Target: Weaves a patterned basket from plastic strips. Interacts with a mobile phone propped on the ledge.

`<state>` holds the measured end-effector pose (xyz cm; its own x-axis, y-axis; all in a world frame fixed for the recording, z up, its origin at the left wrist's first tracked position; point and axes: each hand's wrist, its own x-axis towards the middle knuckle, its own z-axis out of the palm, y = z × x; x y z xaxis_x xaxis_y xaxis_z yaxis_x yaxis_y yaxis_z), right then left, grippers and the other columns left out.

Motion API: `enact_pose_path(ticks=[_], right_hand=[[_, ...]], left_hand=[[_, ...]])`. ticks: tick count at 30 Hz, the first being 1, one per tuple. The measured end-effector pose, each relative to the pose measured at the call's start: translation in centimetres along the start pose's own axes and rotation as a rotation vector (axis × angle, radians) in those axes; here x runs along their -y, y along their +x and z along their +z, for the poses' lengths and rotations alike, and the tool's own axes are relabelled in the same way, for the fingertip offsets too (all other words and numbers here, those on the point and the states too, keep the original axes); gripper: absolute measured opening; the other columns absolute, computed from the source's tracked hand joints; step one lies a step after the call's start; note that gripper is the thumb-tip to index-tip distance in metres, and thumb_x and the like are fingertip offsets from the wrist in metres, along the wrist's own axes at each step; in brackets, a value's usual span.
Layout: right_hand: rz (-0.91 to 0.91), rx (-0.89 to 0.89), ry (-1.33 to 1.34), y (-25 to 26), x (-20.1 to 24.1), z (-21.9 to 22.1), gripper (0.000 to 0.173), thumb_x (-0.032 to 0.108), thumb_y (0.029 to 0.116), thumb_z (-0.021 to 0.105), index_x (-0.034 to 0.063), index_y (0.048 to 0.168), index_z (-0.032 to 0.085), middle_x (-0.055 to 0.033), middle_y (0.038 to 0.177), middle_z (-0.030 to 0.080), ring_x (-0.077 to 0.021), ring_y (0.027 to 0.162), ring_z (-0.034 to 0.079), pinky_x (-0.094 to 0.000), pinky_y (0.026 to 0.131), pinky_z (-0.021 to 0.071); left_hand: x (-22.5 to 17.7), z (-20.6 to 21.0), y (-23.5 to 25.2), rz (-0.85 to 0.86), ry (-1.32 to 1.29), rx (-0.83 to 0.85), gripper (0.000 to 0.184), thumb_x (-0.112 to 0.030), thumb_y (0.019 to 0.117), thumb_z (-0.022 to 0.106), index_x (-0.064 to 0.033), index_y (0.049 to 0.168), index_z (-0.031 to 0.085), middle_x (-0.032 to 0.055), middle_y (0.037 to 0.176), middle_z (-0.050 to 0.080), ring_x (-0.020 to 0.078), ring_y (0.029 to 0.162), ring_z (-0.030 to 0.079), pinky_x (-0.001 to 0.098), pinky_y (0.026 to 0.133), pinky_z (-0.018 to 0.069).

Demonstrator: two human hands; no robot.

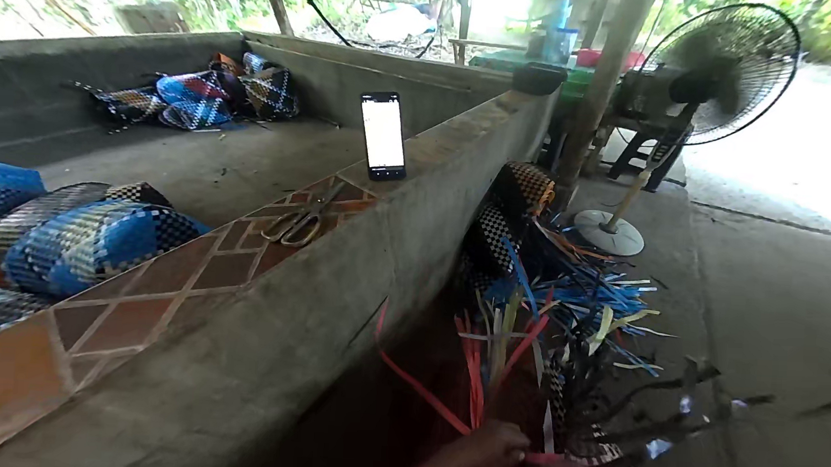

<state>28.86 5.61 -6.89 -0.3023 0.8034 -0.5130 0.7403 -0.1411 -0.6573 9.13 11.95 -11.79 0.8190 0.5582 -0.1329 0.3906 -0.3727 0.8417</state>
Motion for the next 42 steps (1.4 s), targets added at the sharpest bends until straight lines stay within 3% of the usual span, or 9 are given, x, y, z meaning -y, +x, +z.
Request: enact_pose_path(ticks=[6,10,18,23,27,30,33,36,42], right_hand=[[-0.058,-0.356,0.113,2.8,0.4,-2.1,0.029,0.019,0.1052,0.056,-0.0057,0.110,0.071,-0.0221,0.095,0.070,-0.0339,0.088,0.069,-0.0532,0.085,0.0542],[0.046,-0.272,0.184,0.1,0.9,-1.7,0.032,0.022,0.1081,0.051,-0.0058,0.118,0.064,-0.0200,0.100,0.068,-0.0280,0.086,0.067,-0.0469,0.082,0.0557],[0.192,-0.157,-0.026,1.3,-3.9,-1.2,0.039,0.028,0.1095,0.050,-0.0068,0.124,0.062,-0.0274,0.119,0.065,-0.0406,0.114,0.064,-0.0549,0.102,0.0472],[-0.070,-0.461,-0.379,2.3,-4.5,-0.9,0.029,0.022,0.1007,0.064,-0.0043,0.109,0.072,-0.0264,0.118,0.067,-0.0463,0.120,0.059,-0.0630,0.102,0.0440],[-0.281,-0.396,0.011,2.9,-3.9,0.3,0.031,0.020,0.0990,0.067,-0.0058,0.116,0.070,-0.0242,0.112,0.070,-0.0350,0.099,0.070,-0.0499,0.091,0.0553],[-0.462,-0.516,0.237,3.4,-4.5,2.0,0.020,0.014,0.0934,0.071,-0.0051,0.097,0.073,-0.0191,0.106,0.068,-0.0212,0.092,0.067,-0.0337,0.085,0.0571],[-0.714,-0.659,0.128,3.3,-6.5,4.2,0.017,0.014,0.0935,0.069,-0.0012,0.089,0.076,-0.0172,0.098,0.072,-0.0265,0.098,0.070,-0.0380,0.092,0.0568],[-0.886,-0.707,-0.142,3.2,-8.8,5.2,0.020,0.005,0.0949,0.061,0.0062,0.107,0.078,-0.0117,0.109,0.074,-0.0297,0.110,0.067,-0.0424,0.100,0.0534],[-0.795,-0.704,-0.276,2.8,-8.6,4.1,0.036,-0.003,0.0879,0.061,0.0116,0.120,0.072,-0.0183,0.126,0.067,-0.0372,0.107,0.068,-0.0464,0.088,0.0603]], left_hand=[[0.3,0.6,-0.2,0.006,-0.021,-0.047,0.029,-0.011,0.0983,0.063,0.0102,0.116,0.069,0.0288,0.131,0.060,0.0412,0.125,0.058,0.0551,0.110,0.0443],[-0.2,0.5,-0.6,-0.039,0.035,-0.060,0.032,-0.017,0.0979,0.069,0.0104,0.114,0.069,0.0283,0.122,0.064,0.0392,0.121,0.060,0.0501,0.111,0.0445],[-0.5,0.8,0.1,-0.139,0.024,0.001,0.033,-0.017,0.1071,0.051,0.0117,0.111,0.066,0.0260,0.118,0.063,0.0357,0.114,0.061,0.0489,0.104,0.0471],[-1.5,1.6,0.1,-0.292,0.105,-0.146,0.035,-0.022,0.1065,0.052,0.0080,0.111,0.069,0.0250,0.122,0.065,0.0365,0.116,0.064,0.0511,0.105,0.0484],[-2.6,1.9,0.4,-0.274,0.208,-0.190,0.033,-0.019,0.1035,0.055,0.0066,0.116,0.071,0.0270,0.127,0.065,0.0399,0.121,0.063,0.0539,0.107,0.0473],[-1.4,1.0,0.2,-0.206,0.114,-0.130,0.030,-0.016,0.1045,0.054,0.0070,0.114,0.070,0.0246,0.122,0.065,0.0355,0.117,0.063,0.0493,0.106,0.0483],[0.0,0.7,0.1,-0.151,-0.094,-0.115,0.032,-0.011,0.1064,0.047,0.0129,0.105,0.068,0.0246,0.112,0.066,0.0296,0.110,0.062,0.0416,0.103,0.0480],[-0.4,1.4,0.4,-0.254,-0.142,-0.172,0.035,-0.021,0.1070,0.051,0.0093,0.103,0.069,0.0197,0.109,0.067,0.0241,0.105,0.064,0.0395,0.098,0.0499],[-1.3,1.9,0.9,-0.315,-0.124,-0.221,0.032,-0.016,0.1069,0.051,0.0100,0.112,0.070,0.0230,0.118,0.068,0.0299,0.116,0.064,0.0440,0.107,0.0472]])
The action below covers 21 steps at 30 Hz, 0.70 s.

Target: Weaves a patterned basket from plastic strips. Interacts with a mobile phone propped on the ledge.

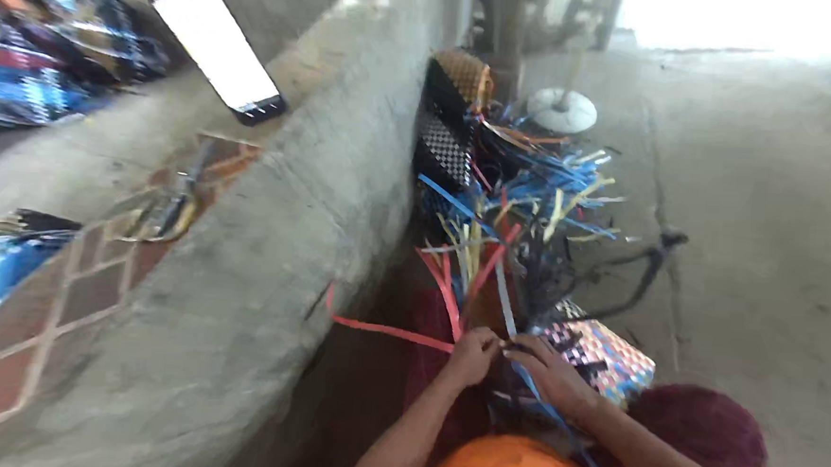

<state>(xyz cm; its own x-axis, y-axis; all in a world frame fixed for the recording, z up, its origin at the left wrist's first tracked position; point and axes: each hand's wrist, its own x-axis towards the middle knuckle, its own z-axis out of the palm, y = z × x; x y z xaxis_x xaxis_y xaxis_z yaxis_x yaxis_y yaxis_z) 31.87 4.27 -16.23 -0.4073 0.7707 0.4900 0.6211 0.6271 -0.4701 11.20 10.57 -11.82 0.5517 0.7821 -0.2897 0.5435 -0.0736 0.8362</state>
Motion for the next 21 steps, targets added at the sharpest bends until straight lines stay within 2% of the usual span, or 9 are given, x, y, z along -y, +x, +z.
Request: enact_pose_path(ticks=[5,7,9,10,13,15,17,19,21], right_hand=[[0.008,0.005,0.090,-0.2,-1.5,0.2,0.034,0.002,0.0882,0.060,0.0102,0.118,0.073,-0.0193,0.124,0.068,-0.0400,0.108,0.069,-0.0497,0.086,0.0605],[0.040,-0.034,0.193,0.4,-1.8,0.1,0.020,0.004,0.0914,0.063,0.0052,0.106,0.077,-0.0188,0.113,0.072,-0.0372,0.102,0.070,-0.0480,0.088,0.0594],[0.160,-0.104,0.224,1.7,-1.3,0.4,0.017,0.005,0.0899,0.062,0.0013,0.095,0.078,-0.0160,0.095,0.073,-0.0291,0.087,0.071,-0.0418,0.079,0.0598],[0.241,-0.089,0.210,2.3,-0.9,0.5,0.019,0.005,0.0889,0.061,0.0000,0.095,0.078,-0.0169,0.093,0.072,-0.0304,0.085,0.071,-0.0451,0.077,0.0594],[0.553,0.073,0.197,4.6,1.3,-0.7,0.023,0.009,0.1001,0.059,-0.0077,0.108,0.073,-0.0278,0.109,0.070,-0.0424,0.102,0.069,-0.0567,0.093,0.0544],[0.753,0.119,0.284,5.9,1.8,-1.3,0.033,0.012,0.1046,0.054,-0.0105,0.127,0.062,-0.0315,0.124,0.064,-0.0439,0.111,0.066,-0.0577,0.097,0.0513],[0.866,0.129,0.432,6.3,1.6,-1.8,0.046,0.012,0.1065,0.050,-0.0030,0.149,0.045,-0.0238,0.130,0.064,-0.0324,0.097,0.068,-0.0494,0.083,0.0557],[0.905,0.050,0.562,6.2,1.9,-2.4,0.051,0.009,0.1048,0.051,-0.0037,0.153,0.037,-0.0210,0.117,0.065,-0.0224,0.076,0.064,-0.0408,0.067,0.0558],[0.949,-0.001,0.630,5.9,2.2,-3.0,0.053,0.008,0.1039,0.053,-0.0064,0.152,0.036,-0.0212,0.111,0.063,-0.0206,0.077,0.064,-0.0380,0.070,0.0566]], left_hand=[[0.6,-0.1,0.3,0.035,0.023,0.036,0.036,-0.018,0.1081,0.050,0.0120,0.112,0.069,0.0266,0.118,0.067,0.0348,0.116,0.063,0.0476,0.108,0.0460],[0.5,-0.3,0.3,0.069,0.026,0.069,0.036,-0.017,0.1085,0.049,0.0134,0.113,0.068,0.0283,0.120,0.066,0.0368,0.120,0.062,0.0484,0.110,0.0441],[0.1,-0.4,0.4,0.113,0.051,0.109,0.034,-0.015,0.1079,0.050,0.0130,0.114,0.068,0.0292,0.124,0.064,0.0384,0.123,0.059,0.0497,0.111,0.0427],[-0.2,-0.5,0.5,0.124,0.092,0.128,0.032,-0.014,0.1075,0.050,0.0122,0.117,0.067,0.0300,0.127,0.062,0.0402,0.124,0.058,0.0511,0.112,0.0420],[-1.8,-0.6,0.4,0.015,0.265,0.177,0.035,-0.013,0.1071,0.051,0.0055,0.136,0.059,0.0278,0.144,0.053,0.0411,0.134,0.052,0.0535,0.115,0.0409],[-2.3,-0.4,0.3,-0.002,0.258,0.160,0.040,-0.011,0.1063,0.052,0.0056,0.143,0.052,0.0284,0.147,0.051,0.0415,0.138,0.050,0.0540,0.117,0.0389],[-1.8,-0.2,0.5,0.038,0.182,0.132,0.041,-0.009,0.1060,0.052,0.0068,0.144,0.051,0.0293,0.145,0.052,0.0417,0.138,0.050,0.0538,0.118,0.0376],[-1.0,-0.1,0.7,0.077,0.076,0.101,0.037,-0.009,0.1052,0.053,0.0091,0.138,0.054,0.0308,0.137,0.058,0.0423,0.132,0.055,0.0551,0.115,0.0400],[-0.5,0.0,0.8,0.078,0.011,0.092,0.034,-0.009,0.1046,0.054,0.0085,0.134,0.058,0.0297,0.131,0.062,0.0412,0.126,0.059,0.0569,0.112,0.0428]])
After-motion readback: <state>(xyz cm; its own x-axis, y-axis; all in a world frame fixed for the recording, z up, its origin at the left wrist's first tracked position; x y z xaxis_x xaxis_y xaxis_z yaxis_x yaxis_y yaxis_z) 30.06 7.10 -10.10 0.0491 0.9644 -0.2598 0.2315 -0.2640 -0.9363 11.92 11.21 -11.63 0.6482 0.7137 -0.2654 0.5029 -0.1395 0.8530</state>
